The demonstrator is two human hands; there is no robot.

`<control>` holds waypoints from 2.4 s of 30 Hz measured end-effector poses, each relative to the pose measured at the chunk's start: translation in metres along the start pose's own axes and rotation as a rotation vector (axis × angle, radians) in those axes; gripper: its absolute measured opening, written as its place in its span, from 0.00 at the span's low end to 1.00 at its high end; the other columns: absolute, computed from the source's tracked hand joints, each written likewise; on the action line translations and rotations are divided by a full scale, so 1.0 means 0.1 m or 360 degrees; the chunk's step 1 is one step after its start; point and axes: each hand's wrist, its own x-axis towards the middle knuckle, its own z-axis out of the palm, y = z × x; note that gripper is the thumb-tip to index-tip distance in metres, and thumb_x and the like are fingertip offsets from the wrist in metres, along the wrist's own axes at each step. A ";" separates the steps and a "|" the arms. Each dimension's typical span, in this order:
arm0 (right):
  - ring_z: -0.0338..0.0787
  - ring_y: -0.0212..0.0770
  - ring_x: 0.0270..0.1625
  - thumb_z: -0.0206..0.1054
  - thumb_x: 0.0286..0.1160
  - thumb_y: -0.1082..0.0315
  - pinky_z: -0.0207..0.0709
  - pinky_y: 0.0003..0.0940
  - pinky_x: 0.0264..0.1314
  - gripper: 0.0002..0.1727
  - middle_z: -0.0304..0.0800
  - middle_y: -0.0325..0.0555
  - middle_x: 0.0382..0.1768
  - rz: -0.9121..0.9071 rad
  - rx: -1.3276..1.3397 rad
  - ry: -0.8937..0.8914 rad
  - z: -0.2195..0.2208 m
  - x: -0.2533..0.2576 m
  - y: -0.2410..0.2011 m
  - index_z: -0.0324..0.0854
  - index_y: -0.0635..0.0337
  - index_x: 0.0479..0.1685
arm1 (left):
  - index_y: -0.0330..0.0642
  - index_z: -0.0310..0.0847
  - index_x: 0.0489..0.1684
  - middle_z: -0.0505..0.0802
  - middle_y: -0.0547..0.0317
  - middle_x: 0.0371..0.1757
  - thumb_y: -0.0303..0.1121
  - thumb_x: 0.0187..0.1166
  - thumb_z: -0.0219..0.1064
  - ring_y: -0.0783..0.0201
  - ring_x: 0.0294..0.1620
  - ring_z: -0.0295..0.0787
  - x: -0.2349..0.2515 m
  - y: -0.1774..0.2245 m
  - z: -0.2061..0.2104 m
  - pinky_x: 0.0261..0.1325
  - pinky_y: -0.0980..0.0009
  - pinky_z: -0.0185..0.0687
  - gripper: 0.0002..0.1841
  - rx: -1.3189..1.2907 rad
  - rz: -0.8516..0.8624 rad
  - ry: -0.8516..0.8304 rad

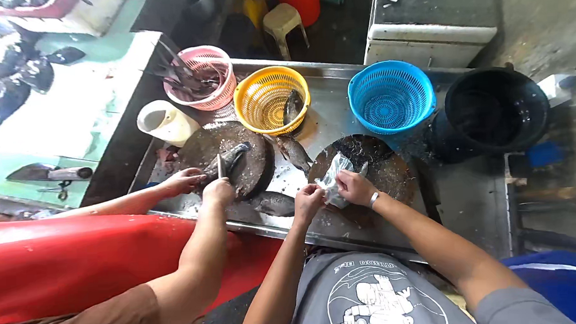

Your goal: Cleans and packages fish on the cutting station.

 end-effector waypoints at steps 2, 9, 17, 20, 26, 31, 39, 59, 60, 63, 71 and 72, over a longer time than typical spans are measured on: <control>0.93 0.49 0.54 0.71 0.70 0.70 0.87 0.52 0.59 0.14 0.93 0.50 0.51 -0.0165 -0.0119 -0.0031 -0.02 0.01 -0.06 0.89 0.60 0.54 | 0.36 0.85 0.45 0.94 0.50 0.33 0.30 0.81 0.67 0.58 0.28 0.93 -0.02 0.00 0.00 0.33 0.61 0.93 0.06 0.0043 0.0054 -0.0019; 0.92 0.50 0.57 0.68 0.78 0.67 0.85 0.49 0.64 0.08 0.93 0.51 0.48 -0.0315 -0.0319 -0.0169 -0.01 0.22 -0.11 0.90 0.61 0.45 | 0.36 0.85 0.47 0.95 0.53 0.36 0.31 0.82 0.66 0.61 0.31 0.94 0.04 -0.04 0.07 0.39 0.61 0.93 0.07 0.0166 0.0331 0.0049; 0.92 0.51 0.45 0.68 0.77 0.72 0.87 0.54 0.53 0.05 0.91 0.54 0.41 0.0229 0.0207 -0.0263 0.01 0.28 -0.06 0.86 0.64 0.45 | 0.43 0.91 0.52 0.97 0.64 0.41 0.35 0.73 0.77 0.72 0.39 0.95 0.05 -0.05 0.14 0.50 0.65 0.94 0.12 0.0680 0.0662 0.0279; 0.91 0.52 0.41 0.67 0.78 0.73 0.86 0.56 0.49 0.05 0.90 0.56 0.39 0.0370 0.0302 -0.0301 -0.02 0.31 -0.12 0.85 0.64 0.46 | 0.45 0.92 0.48 0.97 0.65 0.38 0.35 0.74 0.74 0.72 0.36 0.94 0.09 -0.05 0.14 0.47 0.65 0.93 0.10 0.0784 0.0734 0.0320; 0.92 0.49 0.45 0.73 0.72 0.73 0.87 0.50 0.55 0.07 0.92 0.53 0.41 0.0211 0.0196 -0.0268 -0.01 0.25 -0.14 0.88 0.64 0.45 | 0.47 0.93 0.41 0.96 0.64 0.32 0.34 0.74 0.72 0.70 0.31 0.92 0.16 -0.03 0.06 0.42 0.62 0.90 0.05 0.0657 0.0555 0.0216; 0.91 0.50 0.53 0.75 0.69 0.67 0.84 0.52 0.62 0.06 0.93 0.48 0.41 0.0004 -0.0058 -0.0153 0.02 0.19 -0.07 0.89 0.60 0.38 | 0.35 0.90 0.43 0.94 0.53 0.32 0.28 0.77 0.69 0.64 0.30 0.88 0.19 -0.17 0.02 0.38 0.67 0.86 0.06 -0.0130 0.0414 -0.0064; 0.93 0.50 0.55 0.70 0.71 0.71 0.85 0.46 0.66 0.06 0.94 0.50 0.44 -0.0423 -0.0338 0.0241 0.19 0.02 -0.01 0.90 0.61 0.41 | 0.45 0.93 0.45 0.97 0.62 0.38 0.38 0.74 0.76 0.69 0.37 0.94 0.04 0.00 -0.02 0.48 0.61 0.92 0.09 0.0673 0.0526 0.0020; 0.96 0.52 0.45 0.63 0.82 0.71 0.88 0.56 0.55 0.13 0.96 0.53 0.43 -0.0001 0.0045 -0.0272 -0.03 0.00 -0.14 0.88 0.59 0.59 | 0.40 0.87 0.50 0.94 0.56 0.39 0.34 0.79 0.66 0.65 0.37 0.92 -0.02 -0.15 0.07 0.47 0.59 0.91 0.10 0.0927 0.0639 0.0054; 0.96 0.53 0.46 0.63 0.82 0.70 0.88 0.57 0.56 0.13 0.96 0.53 0.43 -0.0049 -0.0071 -0.0392 -0.09 0.05 -0.16 0.88 0.59 0.58 | 0.40 0.87 0.50 0.94 0.56 0.40 0.34 0.79 0.66 0.65 0.38 0.93 -0.02 -0.13 0.07 0.48 0.60 0.92 0.10 0.0935 0.0641 0.0017; 0.95 0.52 0.47 0.65 0.82 0.69 0.88 0.56 0.54 0.10 0.95 0.51 0.43 -0.0219 -0.0363 -0.0567 -0.20 0.17 -0.20 0.89 0.59 0.53 | 0.40 0.87 0.51 0.95 0.56 0.39 0.33 0.80 0.66 0.65 0.38 0.93 -0.01 -0.05 0.10 0.48 0.59 0.90 0.10 0.0906 0.0604 -0.0011; 0.93 0.51 0.47 0.68 0.78 0.68 0.88 0.52 0.46 0.09 0.91 0.50 0.46 -0.0396 -0.0507 -0.0514 -0.22 0.24 -0.21 0.89 0.59 0.51 | 0.40 0.87 0.52 0.94 0.57 0.37 0.33 0.83 0.64 0.64 0.36 0.91 0.09 0.01 0.07 0.48 0.58 0.89 0.10 0.0650 0.0306 -0.0103; 0.93 0.52 0.46 0.68 0.78 0.67 0.88 0.53 0.44 0.09 0.91 0.51 0.45 -0.0382 -0.0514 -0.0495 -0.20 0.23 -0.21 0.89 0.60 0.49 | 0.39 0.86 0.52 0.94 0.57 0.36 0.33 0.84 0.64 0.64 0.35 0.91 0.10 0.00 0.08 0.46 0.60 0.89 0.10 0.0567 0.0268 -0.0118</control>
